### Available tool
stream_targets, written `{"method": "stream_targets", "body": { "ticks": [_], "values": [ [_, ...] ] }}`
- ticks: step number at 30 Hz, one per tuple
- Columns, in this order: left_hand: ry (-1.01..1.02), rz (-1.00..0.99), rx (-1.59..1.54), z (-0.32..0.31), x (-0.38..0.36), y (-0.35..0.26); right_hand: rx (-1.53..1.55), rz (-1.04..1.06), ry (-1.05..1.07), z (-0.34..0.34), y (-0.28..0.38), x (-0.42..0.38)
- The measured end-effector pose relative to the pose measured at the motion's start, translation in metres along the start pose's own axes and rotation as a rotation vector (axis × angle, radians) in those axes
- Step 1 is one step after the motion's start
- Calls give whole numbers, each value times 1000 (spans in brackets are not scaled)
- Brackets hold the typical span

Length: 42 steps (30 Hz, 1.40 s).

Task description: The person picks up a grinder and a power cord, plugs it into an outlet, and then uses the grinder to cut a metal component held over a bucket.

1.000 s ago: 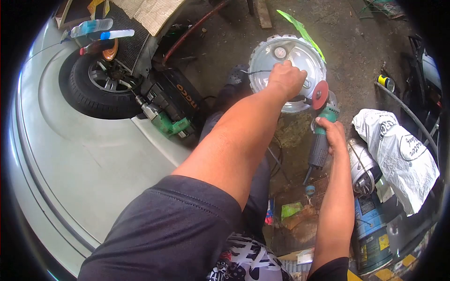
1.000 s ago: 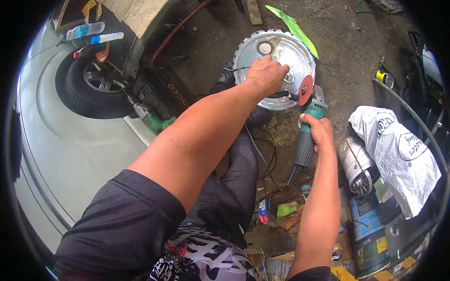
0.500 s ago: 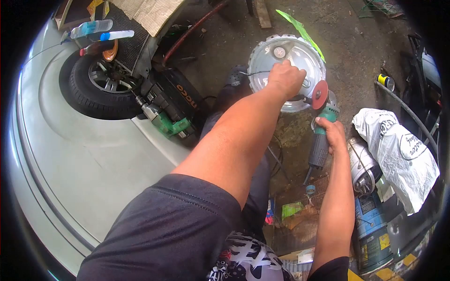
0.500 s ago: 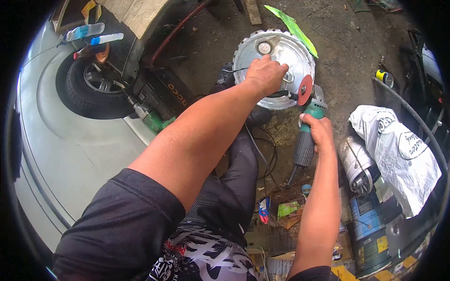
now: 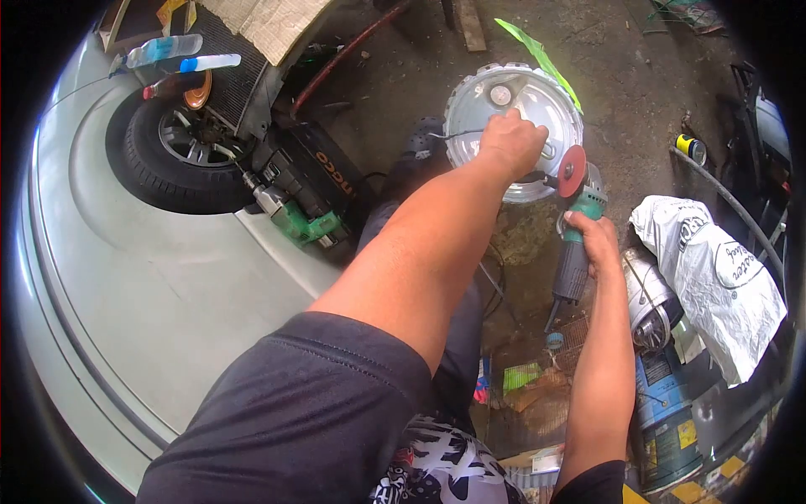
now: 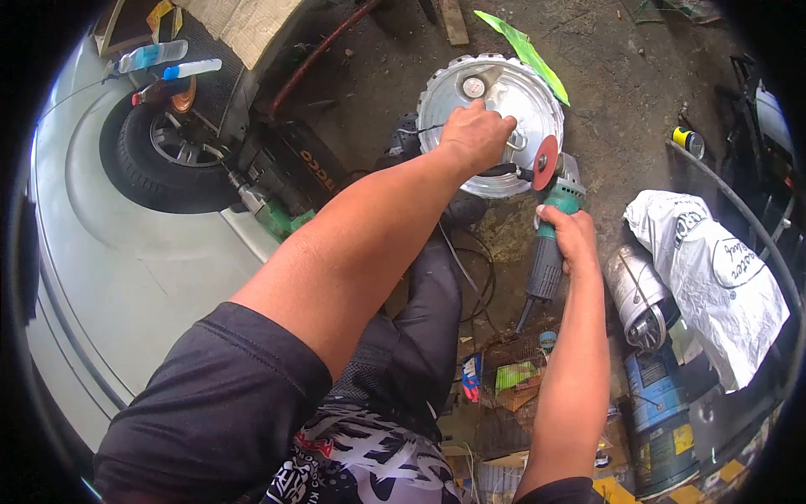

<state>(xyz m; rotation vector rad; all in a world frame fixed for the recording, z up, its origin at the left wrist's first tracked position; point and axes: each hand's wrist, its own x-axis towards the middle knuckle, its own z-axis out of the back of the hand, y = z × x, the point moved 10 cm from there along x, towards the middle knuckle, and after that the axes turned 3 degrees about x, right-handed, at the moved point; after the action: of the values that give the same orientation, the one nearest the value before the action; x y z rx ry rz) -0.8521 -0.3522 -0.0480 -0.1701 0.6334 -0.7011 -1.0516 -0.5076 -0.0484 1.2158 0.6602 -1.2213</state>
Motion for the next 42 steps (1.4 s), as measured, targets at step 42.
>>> {"method": "stream_targets", "body": {
  "ticks": [42],
  "values": [
    [-16,3,-26,3,-1,1,10,-31,42,-4,8,-3]
  ]
}}
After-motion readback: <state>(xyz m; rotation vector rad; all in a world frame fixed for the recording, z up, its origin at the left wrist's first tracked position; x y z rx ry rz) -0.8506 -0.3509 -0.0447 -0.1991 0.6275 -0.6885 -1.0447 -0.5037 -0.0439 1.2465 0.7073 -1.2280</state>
